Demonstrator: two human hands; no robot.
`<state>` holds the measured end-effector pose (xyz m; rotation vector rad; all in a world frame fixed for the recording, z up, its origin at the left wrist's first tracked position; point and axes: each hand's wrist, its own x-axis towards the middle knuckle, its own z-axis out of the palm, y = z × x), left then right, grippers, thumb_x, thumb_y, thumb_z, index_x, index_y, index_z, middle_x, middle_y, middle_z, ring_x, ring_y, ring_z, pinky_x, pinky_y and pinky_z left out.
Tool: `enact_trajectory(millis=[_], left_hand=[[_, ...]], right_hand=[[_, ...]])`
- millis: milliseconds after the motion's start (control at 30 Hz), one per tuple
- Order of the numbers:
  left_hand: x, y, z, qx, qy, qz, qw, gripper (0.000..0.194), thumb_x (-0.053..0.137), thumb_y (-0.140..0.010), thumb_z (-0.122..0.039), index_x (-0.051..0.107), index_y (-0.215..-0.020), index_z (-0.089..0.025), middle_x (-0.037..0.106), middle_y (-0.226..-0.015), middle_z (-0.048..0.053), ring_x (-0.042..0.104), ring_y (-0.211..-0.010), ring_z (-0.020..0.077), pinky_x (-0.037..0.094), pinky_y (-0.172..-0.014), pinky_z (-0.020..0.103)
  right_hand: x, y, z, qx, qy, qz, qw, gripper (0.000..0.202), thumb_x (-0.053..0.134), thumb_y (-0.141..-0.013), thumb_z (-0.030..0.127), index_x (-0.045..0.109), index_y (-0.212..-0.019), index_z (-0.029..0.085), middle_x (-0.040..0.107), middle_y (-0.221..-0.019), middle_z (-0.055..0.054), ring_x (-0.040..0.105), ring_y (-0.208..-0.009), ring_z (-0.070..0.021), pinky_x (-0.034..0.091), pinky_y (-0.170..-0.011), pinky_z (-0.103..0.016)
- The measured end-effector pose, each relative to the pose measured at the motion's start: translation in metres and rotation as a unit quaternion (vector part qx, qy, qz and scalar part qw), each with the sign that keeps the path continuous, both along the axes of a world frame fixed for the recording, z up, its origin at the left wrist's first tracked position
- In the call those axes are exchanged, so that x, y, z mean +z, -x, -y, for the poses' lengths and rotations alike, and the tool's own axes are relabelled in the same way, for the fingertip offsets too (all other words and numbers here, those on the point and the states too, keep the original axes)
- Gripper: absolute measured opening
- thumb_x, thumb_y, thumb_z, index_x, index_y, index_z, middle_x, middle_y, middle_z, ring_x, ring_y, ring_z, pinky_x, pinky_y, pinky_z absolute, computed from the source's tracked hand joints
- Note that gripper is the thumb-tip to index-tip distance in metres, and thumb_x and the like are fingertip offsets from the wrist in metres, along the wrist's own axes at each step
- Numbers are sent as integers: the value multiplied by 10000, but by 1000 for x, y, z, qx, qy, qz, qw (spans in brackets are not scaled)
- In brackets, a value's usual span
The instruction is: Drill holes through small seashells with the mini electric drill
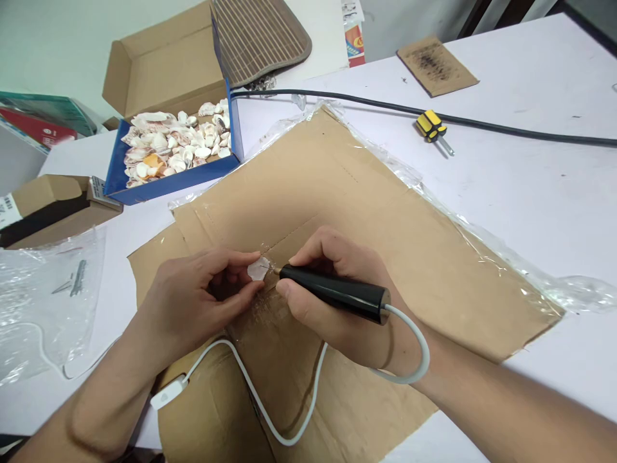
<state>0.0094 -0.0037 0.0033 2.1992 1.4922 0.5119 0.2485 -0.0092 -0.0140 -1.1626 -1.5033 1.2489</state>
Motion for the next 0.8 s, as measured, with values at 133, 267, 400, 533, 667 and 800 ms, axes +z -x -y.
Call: enact_trajectory(millis=[133,267,400,533,667,800], left_hand=[[0,0,0,-3,-5,4,1000,184,752,-919,-196,814,-1090,-222,771,-773,-16,643,-605,137,578,-633,271],[1,-1,-1,-5,-2,4,1000,185,752,-915,-181,817,-1086,-208,767,-763,-13,652,-604,140,580,-640,275],[1,-1,-1,-6,-4,1,1000,178,751,-919,-193,815,-1084,-213,764,-758,-13,639,-595,139,581,-637,277],[1,-1,0,0,0,-4,1000,183,747,-922,-199,812,-1090,-229,761,-761,-18,631,-598,138,579,-638,272],[1,-1,0,-7,-3,1,1000,173,752,-918,-183,816,-1077,-211,749,-741,-20,632,-593,134,569,-640,264],[1,-1,-1,-11,-11,1,1000,193,760,-914,-163,823,-1093,-195,756,-756,-19,642,-601,130,567,-644,260]], right_hand=[[0,0,-1,0,5,3,1000,158,827,-871,196,684,-871,262,747,-750,4,651,-593,-163,507,-499,-298],[0,1,-1,-1,3,2,1000,147,819,-880,213,681,-873,262,748,-745,11,655,-592,-155,505,-499,-288],[0,1,-1,-2,-1,9,1000,146,821,-883,230,680,-872,263,746,-748,11,653,-596,-154,513,-505,-289],[1,1,0,-2,2,7,1000,139,806,-885,219,675,-869,263,736,-725,17,650,-581,-153,507,-495,-287],[3,1,-1,1,-5,3,1000,149,797,-878,193,665,-864,260,747,-737,17,657,-585,-149,510,-504,-284],[2,1,-1,1,-7,-3,1000,148,802,-883,194,669,-866,256,739,-721,20,653,-576,-144,498,-495,-278]])
